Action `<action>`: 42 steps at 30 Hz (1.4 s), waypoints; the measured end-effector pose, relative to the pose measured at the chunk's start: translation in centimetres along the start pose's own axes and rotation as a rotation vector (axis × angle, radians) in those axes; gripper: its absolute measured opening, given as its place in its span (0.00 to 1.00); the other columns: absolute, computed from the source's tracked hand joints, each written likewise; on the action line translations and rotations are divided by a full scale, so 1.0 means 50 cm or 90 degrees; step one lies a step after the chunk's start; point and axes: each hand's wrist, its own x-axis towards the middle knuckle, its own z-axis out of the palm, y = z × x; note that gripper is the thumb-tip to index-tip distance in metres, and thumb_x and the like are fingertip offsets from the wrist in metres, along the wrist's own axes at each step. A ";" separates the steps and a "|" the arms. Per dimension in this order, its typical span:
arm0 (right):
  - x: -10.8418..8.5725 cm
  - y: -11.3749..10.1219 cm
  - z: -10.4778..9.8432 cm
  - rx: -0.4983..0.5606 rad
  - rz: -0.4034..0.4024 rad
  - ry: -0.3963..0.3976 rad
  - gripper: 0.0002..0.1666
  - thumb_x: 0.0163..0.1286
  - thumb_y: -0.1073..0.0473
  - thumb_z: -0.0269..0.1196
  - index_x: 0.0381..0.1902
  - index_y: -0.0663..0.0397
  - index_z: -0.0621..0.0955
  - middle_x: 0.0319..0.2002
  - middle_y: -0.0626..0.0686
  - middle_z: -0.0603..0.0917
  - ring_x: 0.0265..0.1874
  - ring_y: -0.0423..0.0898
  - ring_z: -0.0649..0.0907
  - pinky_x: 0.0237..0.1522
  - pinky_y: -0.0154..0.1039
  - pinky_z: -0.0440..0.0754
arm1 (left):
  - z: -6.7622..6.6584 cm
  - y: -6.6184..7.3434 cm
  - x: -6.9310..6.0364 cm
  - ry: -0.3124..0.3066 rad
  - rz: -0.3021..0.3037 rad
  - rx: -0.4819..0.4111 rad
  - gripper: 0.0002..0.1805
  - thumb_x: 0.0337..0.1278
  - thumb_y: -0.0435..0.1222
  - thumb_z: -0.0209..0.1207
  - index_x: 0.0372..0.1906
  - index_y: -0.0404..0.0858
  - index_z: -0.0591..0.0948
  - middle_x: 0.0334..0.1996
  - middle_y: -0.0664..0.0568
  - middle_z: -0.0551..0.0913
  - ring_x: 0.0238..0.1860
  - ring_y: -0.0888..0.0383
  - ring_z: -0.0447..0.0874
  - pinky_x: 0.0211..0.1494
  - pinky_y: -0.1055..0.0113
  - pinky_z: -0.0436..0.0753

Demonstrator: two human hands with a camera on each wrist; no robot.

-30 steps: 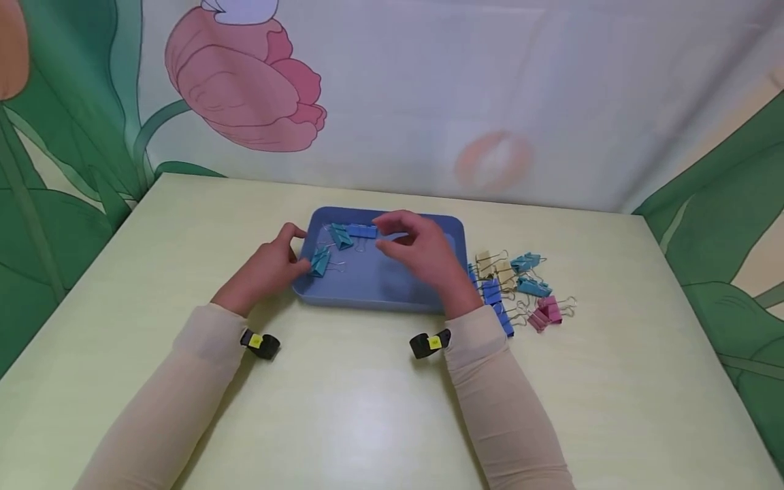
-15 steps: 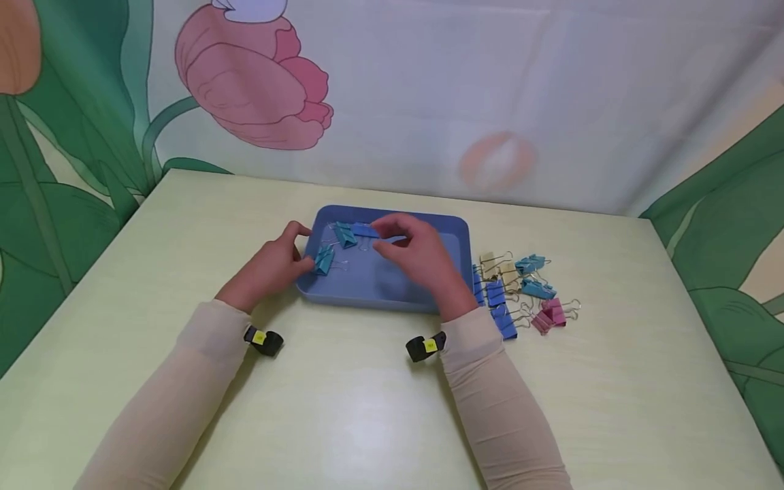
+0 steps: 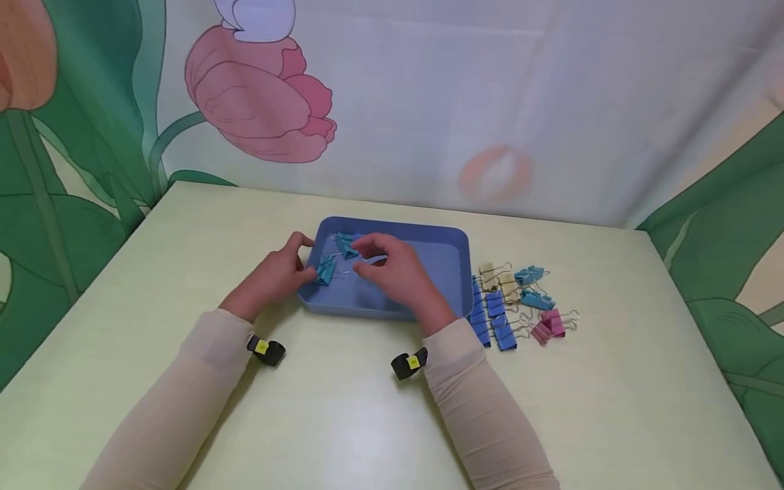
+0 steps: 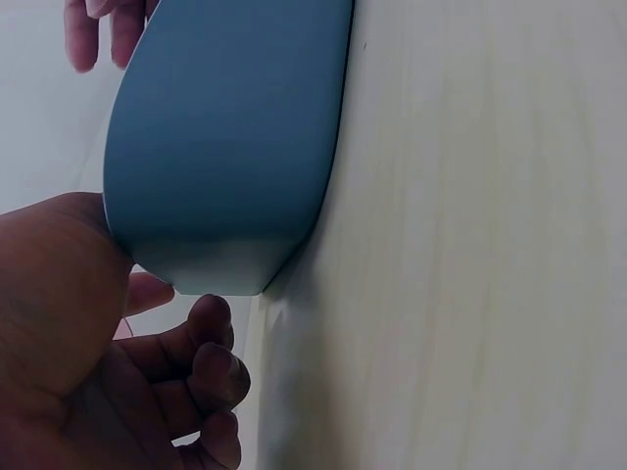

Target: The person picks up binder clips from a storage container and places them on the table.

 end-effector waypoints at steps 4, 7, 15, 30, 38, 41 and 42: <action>0.009 -0.007 0.005 -0.016 -0.009 0.005 0.20 0.66 0.57 0.64 0.55 0.52 0.79 0.53 0.57 0.81 0.54 0.51 0.80 0.56 0.46 0.79 | 0.000 0.003 -0.001 -0.001 -0.001 -0.001 0.29 0.61 0.41 0.53 0.65 0.43 0.59 0.29 0.45 0.78 0.28 0.52 0.74 0.33 0.64 0.72; 0.018 -0.013 0.012 -0.019 -0.006 0.005 0.20 0.66 0.57 0.65 0.55 0.53 0.79 0.53 0.57 0.81 0.55 0.53 0.80 0.57 0.46 0.79 | -0.001 0.004 -0.002 0.003 0.006 0.000 0.29 0.61 0.41 0.54 0.65 0.43 0.59 0.29 0.45 0.78 0.28 0.52 0.74 0.34 0.64 0.73; 0.039 -0.020 0.041 -0.038 0.040 0.006 0.21 0.65 0.56 0.65 0.56 0.50 0.79 0.54 0.55 0.82 0.55 0.54 0.80 0.52 0.49 0.80 | -0.003 0.008 0.000 0.010 0.016 0.012 0.28 0.61 0.41 0.54 0.64 0.43 0.59 0.26 0.46 0.78 0.26 0.53 0.73 0.31 0.65 0.71; 0.060 -0.021 0.081 -0.129 0.069 -0.013 0.19 0.65 0.56 0.64 0.54 0.51 0.81 0.51 0.53 0.82 0.51 0.49 0.79 0.51 0.45 0.80 | 0.000 -0.001 -0.001 0.000 0.013 0.002 0.28 0.63 0.41 0.54 0.64 0.41 0.59 0.24 0.46 0.76 0.25 0.54 0.72 0.30 0.65 0.70; 0.063 -0.015 0.093 -0.137 0.074 -0.013 0.16 0.66 0.57 0.63 0.51 0.55 0.83 0.47 0.51 0.85 0.46 0.47 0.83 0.47 0.41 0.83 | 0.001 -0.002 0.000 0.011 0.020 0.011 0.28 0.62 0.40 0.55 0.64 0.42 0.60 0.24 0.47 0.77 0.24 0.54 0.72 0.29 0.65 0.71; 0.065 -0.015 0.095 -0.144 0.070 -0.012 0.15 0.67 0.57 0.62 0.50 0.55 0.83 0.46 0.51 0.86 0.45 0.46 0.83 0.45 0.40 0.83 | -0.002 0.000 0.000 0.011 0.024 0.014 0.28 0.62 0.40 0.54 0.64 0.42 0.60 0.24 0.46 0.77 0.24 0.54 0.72 0.29 0.65 0.71; 0.065 -0.015 0.096 -0.143 0.070 -0.009 0.15 0.67 0.57 0.62 0.50 0.55 0.84 0.45 0.51 0.86 0.44 0.46 0.83 0.44 0.40 0.83 | -0.003 0.000 0.001 0.009 0.023 0.014 0.28 0.62 0.40 0.54 0.64 0.42 0.60 0.25 0.46 0.77 0.24 0.54 0.72 0.29 0.65 0.71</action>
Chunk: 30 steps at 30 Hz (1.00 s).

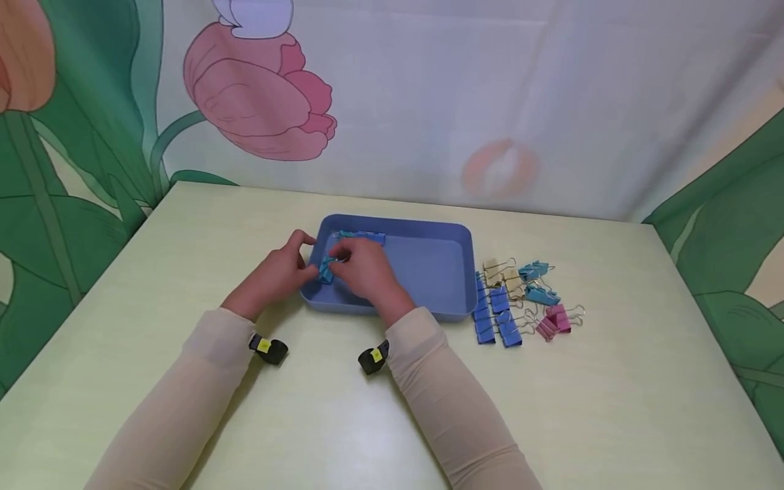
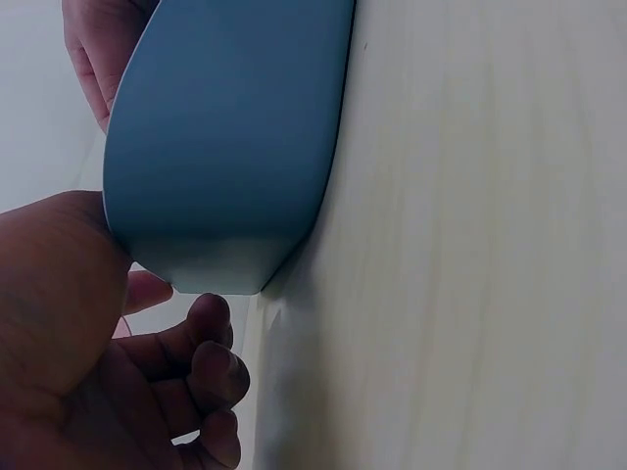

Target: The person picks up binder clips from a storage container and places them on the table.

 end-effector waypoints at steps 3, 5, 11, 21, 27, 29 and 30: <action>0.001 0.000 0.003 0.007 0.006 0.010 0.15 0.68 0.56 0.62 0.49 0.55 0.84 0.44 0.50 0.86 0.41 0.45 0.83 0.41 0.39 0.83 | -0.001 0.000 -0.001 -0.004 0.001 0.000 0.28 0.62 0.41 0.53 0.64 0.42 0.59 0.25 0.47 0.76 0.24 0.54 0.71 0.29 0.65 0.70; 0.000 0.000 0.004 0.011 0.009 0.019 0.14 0.68 0.55 0.62 0.48 0.54 0.85 0.43 0.50 0.87 0.38 0.44 0.83 0.39 0.37 0.82 | -0.001 0.000 -0.002 -0.006 -0.003 -0.002 0.28 0.62 0.41 0.53 0.64 0.42 0.59 0.24 0.47 0.76 0.24 0.54 0.71 0.29 0.65 0.70; -0.001 -0.002 0.006 0.026 0.026 0.031 0.12 0.68 0.54 0.62 0.43 0.52 0.87 0.35 0.49 0.87 0.30 0.42 0.84 0.32 0.35 0.81 | -0.001 0.001 -0.007 -0.014 -0.016 -0.015 0.28 0.62 0.41 0.53 0.65 0.42 0.59 0.24 0.47 0.74 0.23 0.54 0.70 0.28 0.65 0.69; -0.001 -0.008 -0.008 0.068 0.040 0.031 0.09 0.66 0.59 0.63 0.40 0.53 0.88 0.33 0.49 0.88 0.30 0.41 0.85 0.29 0.34 0.79 | -0.001 -0.002 0.000 -0.015 -0.025 -0.009 0.29 0.62 0.42 0.54 0.65 0.43 0.59 0.25 0.46 0.76 0.25 0.53 0.71 0.30 0.65 0.70; -0.006 -0.016 -0.027 0.090 0.048 0.031 0.08 0.65 0.57 0.64 0.39 0.52 0.88 0.34 0.49 0.88 0.32 0.41 0.85 0.30 0.35 0.79 | -0.002 0.000 0.002 -0.012 -0.022 -0.005 0.29 0.61 0.42 0.54 0.65 0.43 0.59 0.26 0.46 0.76 0.25 0.53 0.72 0.30 0.65 0.71; -0.009 -0.019 -0.035 0.099 0.052 0.037 0.09 0.65 0.57 0.64 0.39 0.52 0.88 0.34 0.49 0.88 0.32 0.42 0.85 0.31 0.35 0.80 | -0.002 0.001 0.002 -0.014 -0.023 -0.008 0.29 0.61 0.42 0.54 0.65 0.43 0.59 0.27 0.46 0.77 0.26 0.53 0.72 0.31 0.65 0.71; -0.010 -0.021 -0.039 0.103 0.053 0.039 0.09 0.65 0.57 0.64 0.40 0.52 0.88 0.34 0.49 0.88 0.32 0.42 0.85 0.32 0.36 0.80 | -0.003 0.001 0.001 -0.014 -0.023 -0.009 0.29 0.61 0.42 0.54 0.65 0.43 0.59 0.27 0.45 0.77 0.27 0.53 0.73 0.31 0.65 0.72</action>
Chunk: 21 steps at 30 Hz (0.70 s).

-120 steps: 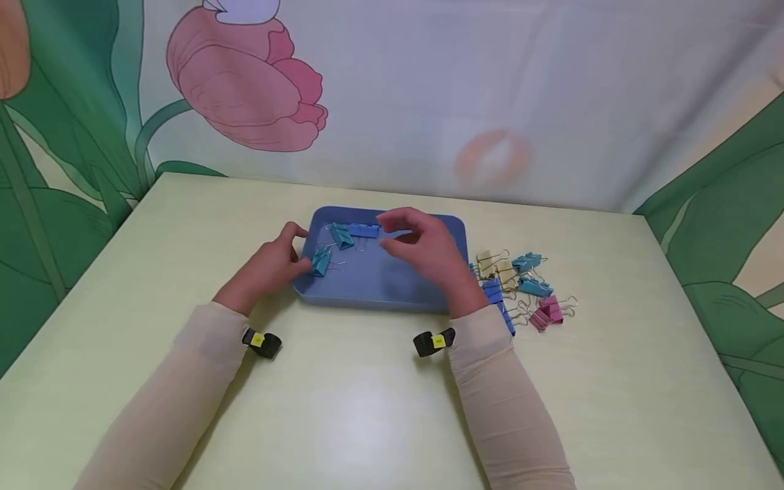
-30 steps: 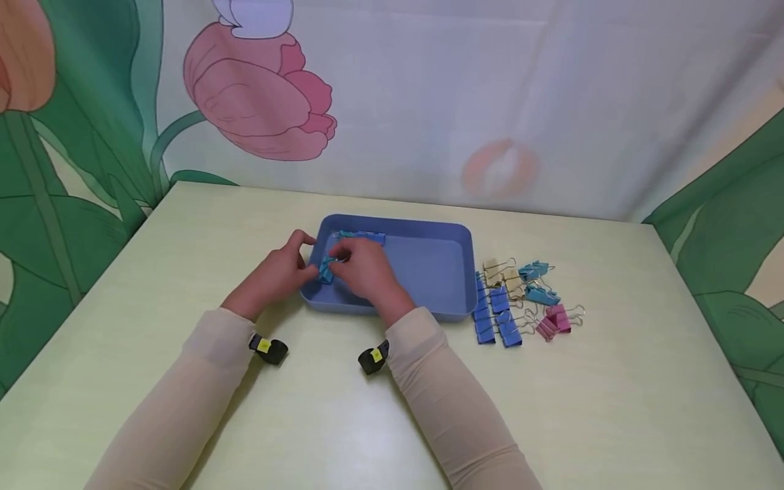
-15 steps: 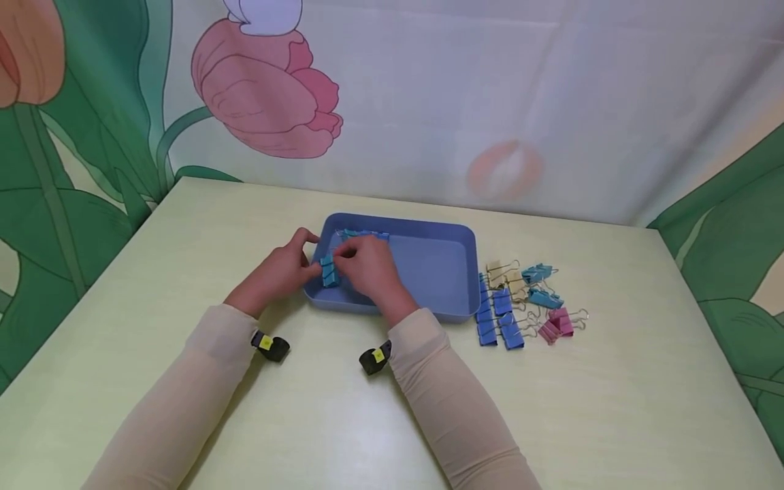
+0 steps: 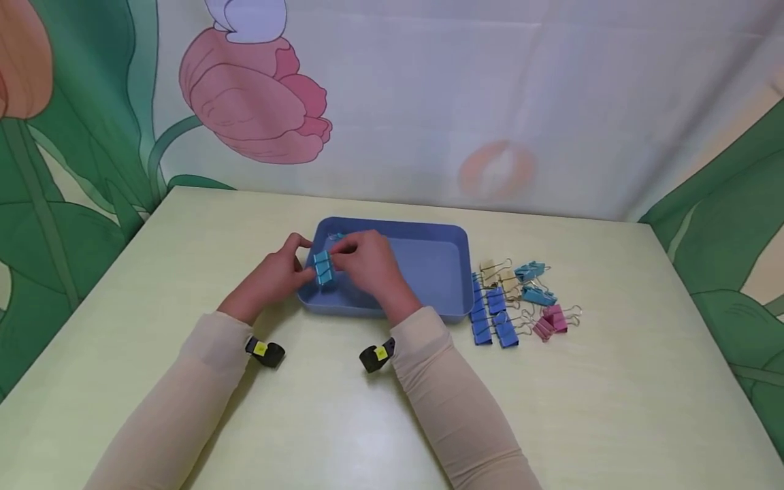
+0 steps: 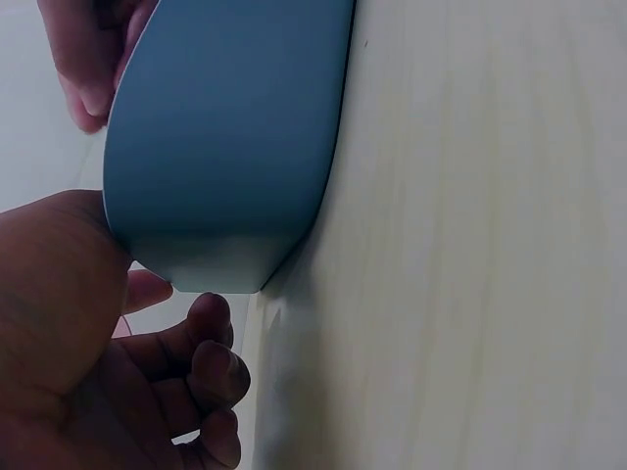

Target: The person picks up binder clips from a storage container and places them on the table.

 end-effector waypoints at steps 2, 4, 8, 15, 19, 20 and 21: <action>-0.003 -0.003 -0.008 0.009 -0.001 0.006 0.09 0.65 0.57 0.64 0.40 0.52 0.88 0.35 0.48 0.88 0.33 0.42 0.85 0.34 0.37 0.81 | 0.000 0.001 -0.001 -0.003 -0.004 -0.002 0.30 0.61 0.42 0.54 0.66 0.44 0.59 0.29 0.45 0.78 0.28 0.53 0.73 0.32 0.65 0.72; -0.004 -0.005 -0.016 0.017 -0.004 0.012 0.09 0.65 0.57 0.64 0.40 0.51 0.88 0.35 0.48 0.88 0.34 0.42 0.86 0.36 0.38 0.82 | 0.000 0.001 -0.001 -0.004 -0.005 -0.001 0.29 0.62 0.42 0.54 0.66 0.44 0.59 0.29 0.45 0.78 0.28 0.52 0.74 0.33 0.65 0.73; -0.006 -0.008 -0.028 0.045 -0.004 0.019 0.08 0.65 0.56 0.65 0.39 0.51 0.87 0.34 0.49 0.88 0.35 0.43 0.86 0.39 0.39 0.82 | 0.001 0.001 -0.001 -0.007 -0.008 -0.001 0.29 0.62 0.42 0.54 0.66 0.44 0.58 0.29 0.45 0.78 0.28 0.52 0.74 0.33 0.64 0.73; -0.012 -0.014 -0.048 0.072 0.002 0.040 0.09 0.65 0.56 0.65 0.41 0.51 0.87 0.36 0.50 0.88 0.36 0.45 0.87 0.38 0.39 0.82 | 0.003 0.002 -0.003 -0.005 -0.005 0.002 0.29 0.62 0.41 0.54 0.66 0.43 0.59 0.29 0.45 0.78 0.28 0.52 0.73 0.32 0.64 0.73; -0.013 -0.016 -0.061 0.076 0.009 0.056 0.10 0.64 0.56 0.66 0.41 0.51 0.87 0.36 0.50 0.88 0.35 0.44 0.85 0.38 0.39 0.82 | 0.002 0.004 -0.001 -0.004 -0.006 0.005 0.30 0.61 0.42 0.54 0.66 0.43 0.59 0.30 0.44 0.78 0.28 0.52 0.74 0.33 0.64 0.73; -0.014 -0.016 -0.065 0.076 0.009 0.060 0.10 0.64 0.56 0.66 0.42 0.51 0.87 0.37 0.50 0.88 0.36 0.43 0.85 0.38 0.40 0.82 | 0.001 0.004 -0.001 -0.005 -0.008 0.005 0.30 0.62 0.42 0.54 0.66 0.43 0.59 0.30 0.44 0.78 0.29 0.52 0.74 0.33 0.64 0.73; -0.014 -0.017 -0.069 0.079 0.008 0.066 0.10 0.64 0.56 0.66 0.42 0.51 0.87 0.37 0.50 0.88 0.36 0.43 0.85 0.39 0.40 0.82 | 0.001 0.004 -0.001 -0.005 -0.010 0.005 0.29 0.62 0.42 0.54 0.66 0.43 0.59 0.31 0.44 0.79 0.29 0.52 0.74 0.33 0.64 0.73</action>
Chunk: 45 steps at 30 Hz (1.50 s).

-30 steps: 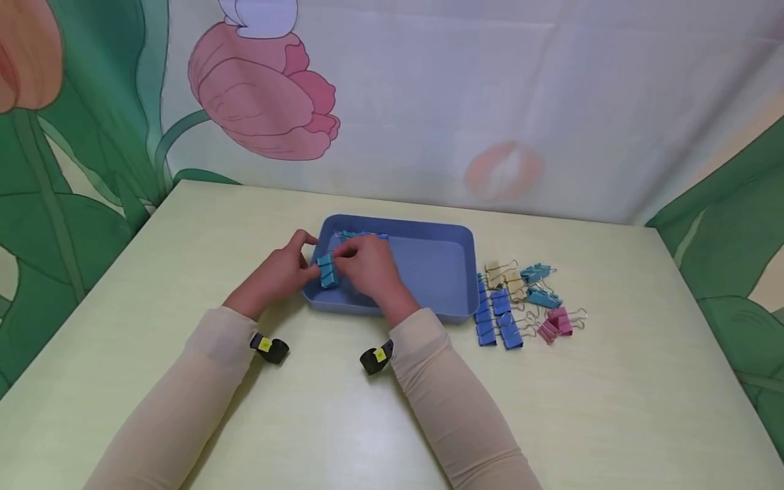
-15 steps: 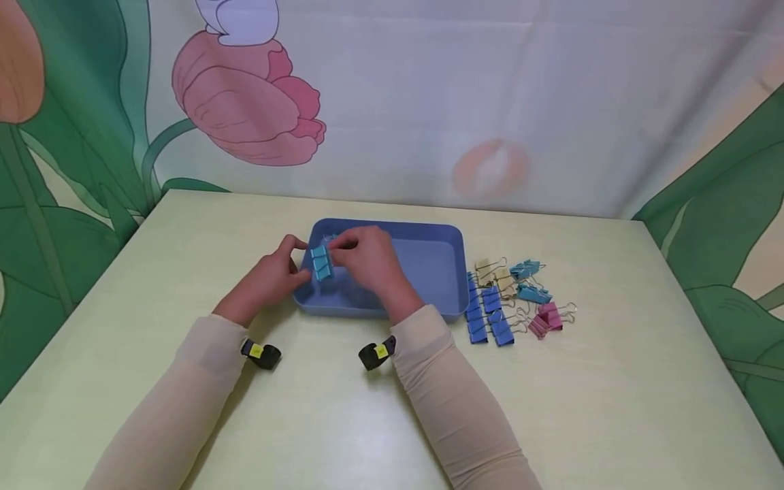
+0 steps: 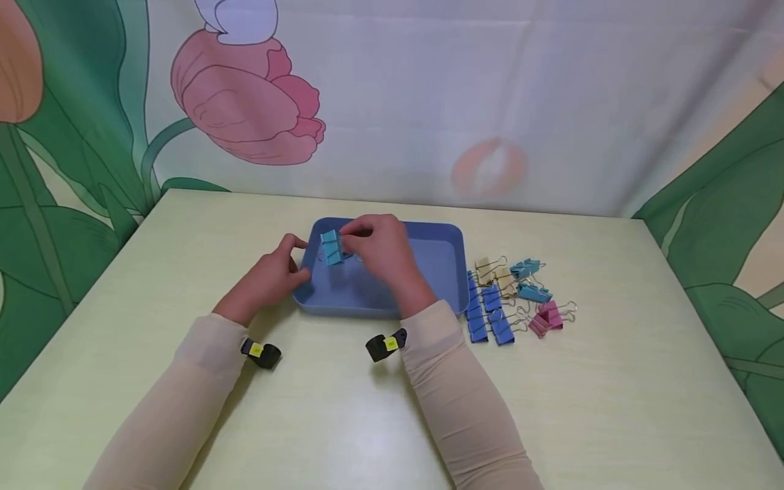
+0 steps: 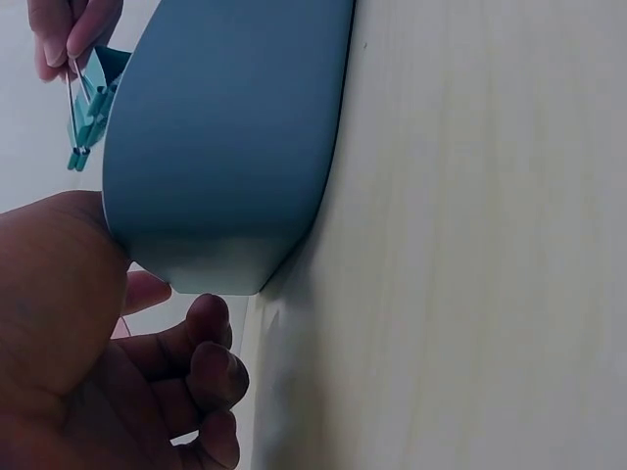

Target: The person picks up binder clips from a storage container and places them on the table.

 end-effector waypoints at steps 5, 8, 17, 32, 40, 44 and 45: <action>-0.001 0.002 -0.025 0.041 -0.009 0.045 0.11 0.63 0.58 0.66 0.41 0.55 0.87 0.38 0.54 0.88 0.36 0.45 0.87 0.46 0.47 0.83 | 0.000 -0.003 0.002 -0.004 -0.002 0.001 0.29 0.62 0.41 0.52 0.66 0.43 0.58 0.31 0.44 0.78 0.29 0.52 0.74 0.33 0.64 0.73; -0.003 0.006 -0.042 0.059 -0.009 0.062 0.11 0.63 0.58 0.66 0.42 0.56 0.87 0.39 0.55 0.88 0.36 0.45 0.88 0.47 0.47 0.83 | 0.001 -0.006 -0.001 -0.007 -0.004 0.003 0.29 0.62 0.41 0.52 0.66 0.43 0.58 0.31 0.45 0.78 0.28 0.52 0.73 0.32 0.65 0.72; -0.015 0.011 -0.088 0.087 0.019 0.099 0.11 0.65 0.57 0.65 0.43 0.55 0.86 0.42 0.55 0.87 0.39 0.47 0.88 0.50 0.45 0.81 | 0.001 0.008 0.009 -0.006 0.013 0.008 0.30 0.61 0.40 0.52 0.66 0.43 0.58 0.30 0.45 0.78 0.28 0.52 0.73 0.32 0.64 0.72; -0.023 0.020 -0.176 0.038 0.020 0.154 0.13 0.66 0.56 0.64 0.44 0.55 0.86 0.42 0.55 0.86 0.38 0.45 0.87 0.50 0.44 0.82 | -0.029 -0.009 0.006 -0.022 -0.024 0.013 0.31 0.63 0.41 0.50 0.68 0.41 0.55 0.35 0.41 0.78 0.32 0.50 0.74 0.35 0.64 0.73; -0.023 0.069 -0.235 0.011 0.049 0.181 0.13 0.65 0.59 0.63 0.45 0.60 0.85 0.41 0.54 0.85 0.41 0.46 0.86 0.51 0.44 0.81 | -0.027 -0.017 0.000 -0.025 -0.019 0.015 0.32 0.63 0.41 0.49 0.68 0.40 0.55 0.36 0.40 0.78 0.33 0.50 0.74 0.36 0.63 0.73; -0.018 0.094 -0.255 -0.004 0.067 0.190 0.14 0.67 0.59 0.62 0.47 0.60 0.84 0.44 0.55 0.84 0.41 0.45 0.86 0.52 0.43 0.81 | -0.025 -0.017 -0.002 -0.017 -0.012 0.018 0.31 0.62 0.41 0.50 0.68 0.40 0.55 0.34 0.41 0.78 0.31 0.50 0.73 0.34 0.63 0.73; -0.017 0.099 -0.259 -0.004 0.071 0.190 0.15 0.67 0.59 0.61 0.48 0.61 0.83 0.44 0.56 0.83 0.42 0.46 0.86 0.53 0.43 0.81 | -0.025 -0.017 -0.003 -0.016 -0.010 0.017 0.31 0.62 0.41 0.50 0.68 0.39 0.56 0.34 0.41 0.78 0.30 0.50 0.73 0.34 0.63 0.72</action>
